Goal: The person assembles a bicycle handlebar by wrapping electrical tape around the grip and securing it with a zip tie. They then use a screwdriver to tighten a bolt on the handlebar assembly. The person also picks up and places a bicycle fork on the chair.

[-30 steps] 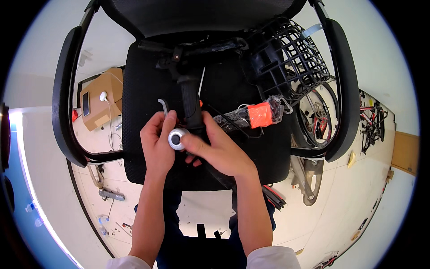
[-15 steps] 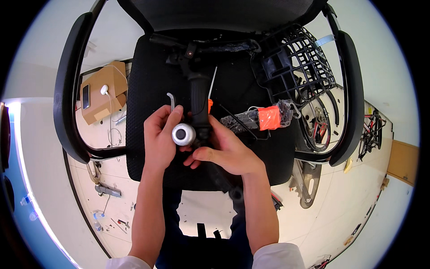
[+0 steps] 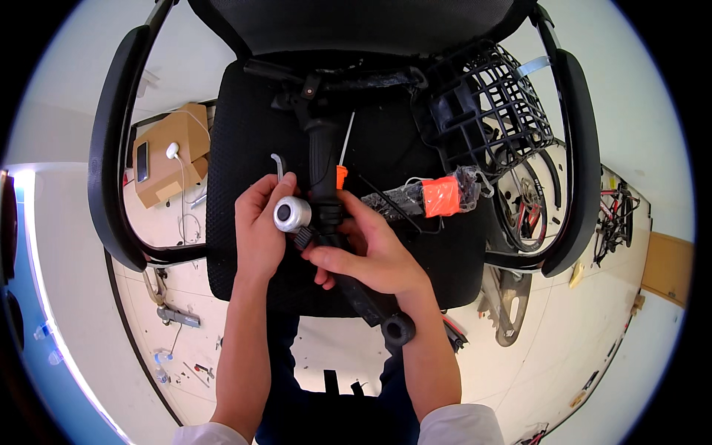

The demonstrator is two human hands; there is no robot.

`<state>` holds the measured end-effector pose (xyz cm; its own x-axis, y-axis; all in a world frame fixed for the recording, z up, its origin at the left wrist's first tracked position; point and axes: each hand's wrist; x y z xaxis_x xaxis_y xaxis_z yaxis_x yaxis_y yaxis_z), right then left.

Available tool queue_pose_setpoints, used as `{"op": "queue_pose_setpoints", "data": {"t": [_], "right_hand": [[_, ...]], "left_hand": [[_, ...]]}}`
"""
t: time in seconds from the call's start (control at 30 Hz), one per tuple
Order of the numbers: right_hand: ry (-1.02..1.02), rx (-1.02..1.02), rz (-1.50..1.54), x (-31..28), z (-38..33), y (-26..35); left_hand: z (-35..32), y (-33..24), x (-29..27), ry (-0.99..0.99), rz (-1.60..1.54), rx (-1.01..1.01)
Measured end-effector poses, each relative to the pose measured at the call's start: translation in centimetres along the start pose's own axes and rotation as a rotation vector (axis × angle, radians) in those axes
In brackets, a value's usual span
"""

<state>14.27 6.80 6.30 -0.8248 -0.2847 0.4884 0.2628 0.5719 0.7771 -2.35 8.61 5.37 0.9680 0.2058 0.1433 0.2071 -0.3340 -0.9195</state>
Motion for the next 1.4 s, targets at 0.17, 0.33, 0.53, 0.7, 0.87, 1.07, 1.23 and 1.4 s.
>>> {"op": "queue_pose_setpoints", "data": {"t": [0.17, 0.33, 0.53, 0.7, 0.87, 1.07, 1.23, 1.4], "right_hand": [[-0.124, -0.01, -0.071, 0.7, 0.6, -0.6], [-0.078, 0.05, -0.066, 0.6, 0.5, -0.3], [-0.01, -0.002, -0.035, 0.5, 0.3, -0.5], [-0.028, 0.059, -0.004, 0.6, 0.6, -0.3], [-0.035, 0.005, -0.034, 0.8, 0.5, -0.6], [-0.077, 0.011, -0.042, 0.9, 1.0, -1.6], [-0.131, 0.004, -0.075, 1.6, 1.0, -1.6], [-0.177, 0.044, -0.108, 1.7, 1.0, -1.6]], "left_hand": [[0.1, 0.3, 0.1, 0.039, 0.073, -0.078], [0.4, 0.5, -0.5, 0.04, 0.068, -0.132], [0.3, 0.1, -0.8, 0.046, -0.004, -0.188], [0.5, 0.6, -1.3, 0.067, -0.059, -0.164], [0.3, 0.6, -1.3, 0.035, -0.019, -0.136], [0.4, 1.1, -1.2, 0.035, 0.024, -0.102], [0.3, 1.3, -1.2, 0.061, 0.081, -0.088], [0.4, 0.9, -1.1, 0.078, 0.121, -0.096]]}}
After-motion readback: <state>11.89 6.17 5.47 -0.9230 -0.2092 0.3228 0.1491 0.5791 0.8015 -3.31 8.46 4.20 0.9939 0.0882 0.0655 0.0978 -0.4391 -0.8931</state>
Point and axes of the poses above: each hand's wrist, its own z-axis towards the middle knuckle, its own x-axis out of the palm, y = z × x, and after that the axes turned 5 degrees about -z, right-handed
